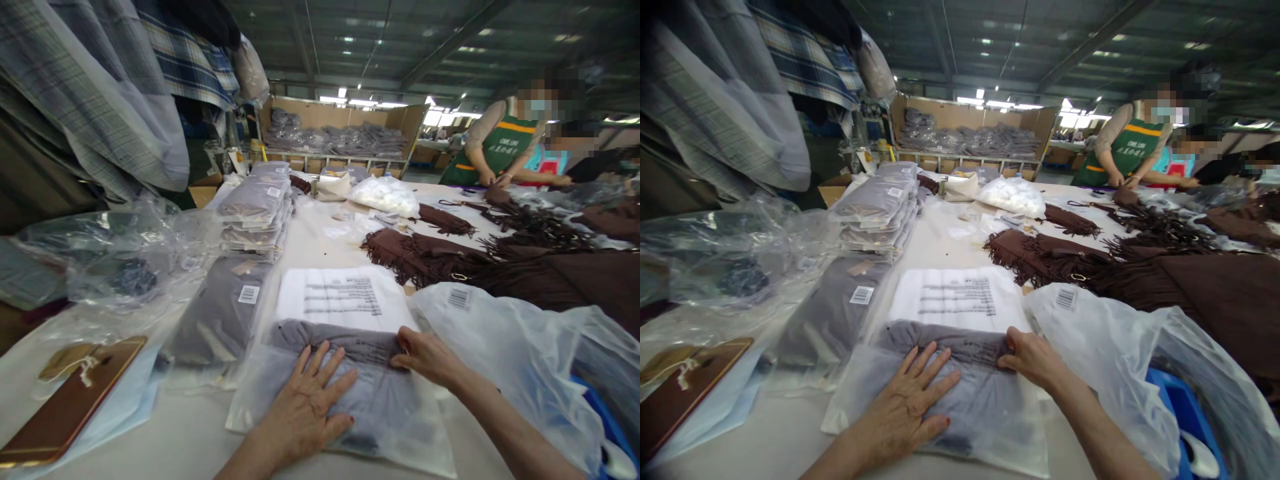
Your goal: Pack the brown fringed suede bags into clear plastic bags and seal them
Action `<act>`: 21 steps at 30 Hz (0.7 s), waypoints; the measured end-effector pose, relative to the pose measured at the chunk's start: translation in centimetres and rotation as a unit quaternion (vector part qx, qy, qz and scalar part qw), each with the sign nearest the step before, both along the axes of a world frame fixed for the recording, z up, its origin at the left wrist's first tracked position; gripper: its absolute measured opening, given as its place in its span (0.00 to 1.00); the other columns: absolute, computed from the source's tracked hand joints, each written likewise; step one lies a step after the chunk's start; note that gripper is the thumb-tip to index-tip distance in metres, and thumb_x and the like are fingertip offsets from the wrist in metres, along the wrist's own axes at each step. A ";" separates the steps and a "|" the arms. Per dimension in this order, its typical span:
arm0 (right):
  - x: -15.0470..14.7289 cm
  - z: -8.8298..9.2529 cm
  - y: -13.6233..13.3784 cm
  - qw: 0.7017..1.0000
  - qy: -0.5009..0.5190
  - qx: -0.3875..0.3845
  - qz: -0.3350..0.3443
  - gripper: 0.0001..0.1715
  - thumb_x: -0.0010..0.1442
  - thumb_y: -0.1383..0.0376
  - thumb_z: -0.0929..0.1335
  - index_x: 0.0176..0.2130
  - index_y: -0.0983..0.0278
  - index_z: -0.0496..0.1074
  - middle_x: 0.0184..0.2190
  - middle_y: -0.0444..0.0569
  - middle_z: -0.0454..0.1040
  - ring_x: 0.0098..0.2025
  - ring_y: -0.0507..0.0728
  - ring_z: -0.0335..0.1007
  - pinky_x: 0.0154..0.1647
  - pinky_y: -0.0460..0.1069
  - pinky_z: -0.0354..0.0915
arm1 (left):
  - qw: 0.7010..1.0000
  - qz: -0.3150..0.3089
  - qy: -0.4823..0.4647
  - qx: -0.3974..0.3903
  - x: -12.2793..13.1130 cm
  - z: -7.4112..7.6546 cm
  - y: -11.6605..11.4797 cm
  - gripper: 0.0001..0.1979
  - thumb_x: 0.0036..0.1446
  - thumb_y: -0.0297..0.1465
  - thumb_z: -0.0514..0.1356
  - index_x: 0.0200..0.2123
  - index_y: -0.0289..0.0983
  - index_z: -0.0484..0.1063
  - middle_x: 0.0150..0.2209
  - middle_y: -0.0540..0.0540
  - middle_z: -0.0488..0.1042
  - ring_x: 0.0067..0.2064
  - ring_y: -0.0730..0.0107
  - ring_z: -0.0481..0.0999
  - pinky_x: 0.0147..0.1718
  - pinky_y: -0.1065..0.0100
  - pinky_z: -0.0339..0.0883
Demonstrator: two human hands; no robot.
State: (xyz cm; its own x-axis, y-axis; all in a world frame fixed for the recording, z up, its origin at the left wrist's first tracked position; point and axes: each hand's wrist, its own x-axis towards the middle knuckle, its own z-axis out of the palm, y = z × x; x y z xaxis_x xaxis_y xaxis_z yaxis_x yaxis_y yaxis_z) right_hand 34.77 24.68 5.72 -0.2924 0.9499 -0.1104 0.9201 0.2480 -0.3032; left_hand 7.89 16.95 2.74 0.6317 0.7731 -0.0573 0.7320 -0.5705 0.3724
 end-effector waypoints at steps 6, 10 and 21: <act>-0.5 -2.8 -7.3 0.965 0.069 0.250 -0.038 0.11 0.63 0.61 0.60 0.39 0.63 0.67 0.32 0.50 0.75 0.35 0.55 0.72 0.37 0.48 0.65 | 1.000 -0.001 0.009 -0.005 0.0 -0.1 0.0 0.30 0.62 0.45 0.52 0.64 0.52 0.44 0.67 0.46 0.41 0.66 0.46 0.38 0.59 0.37 0.44; -4.8 -6.4 -11.6 0.899 -0.020 0.424 0.109 0.26 0.62 0.57 0.62 0.54 0.71 0.63 0.48 0.61 0.72 0.51 0.62 0.68 0.49 0.54 0.63 | 0.999 -0.003 0.020 0.028 0.3 -0.1 0.1 0.31 0.61 0.44 0.54 0.64 0.50 0.45 0.66 0.45 0.43 0.66 0.45 0.41 0.59 0.37 0.47; -6.5 -8.2 -12.1 0.893 -0.063 0.440 0.064 0.41 0.62 0.56 0.59 0.65 0.74 0.41 0.53 0.68 0.67 0.54 0.68 0.65 0.47 0.59 0.67 | 0.961 0.102 0.059 0.252 -8.5 -3.9 -1.3 0.24 0.65 0.40 0.47 0.62 0.45 0.52 0.61 0.40 0.58 0.60 0.50 0.62 0.52 0.48 0.64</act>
State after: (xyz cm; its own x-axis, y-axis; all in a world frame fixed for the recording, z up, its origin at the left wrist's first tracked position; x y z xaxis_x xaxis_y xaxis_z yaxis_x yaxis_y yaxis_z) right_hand 28.32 12.58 -2.46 -0.4422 0.6448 0.6235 0.8806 0.4440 0.1654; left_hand -0.65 15.66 -1.16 0.4762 0.8284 0.2951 0.8678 -0.4968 -0.0057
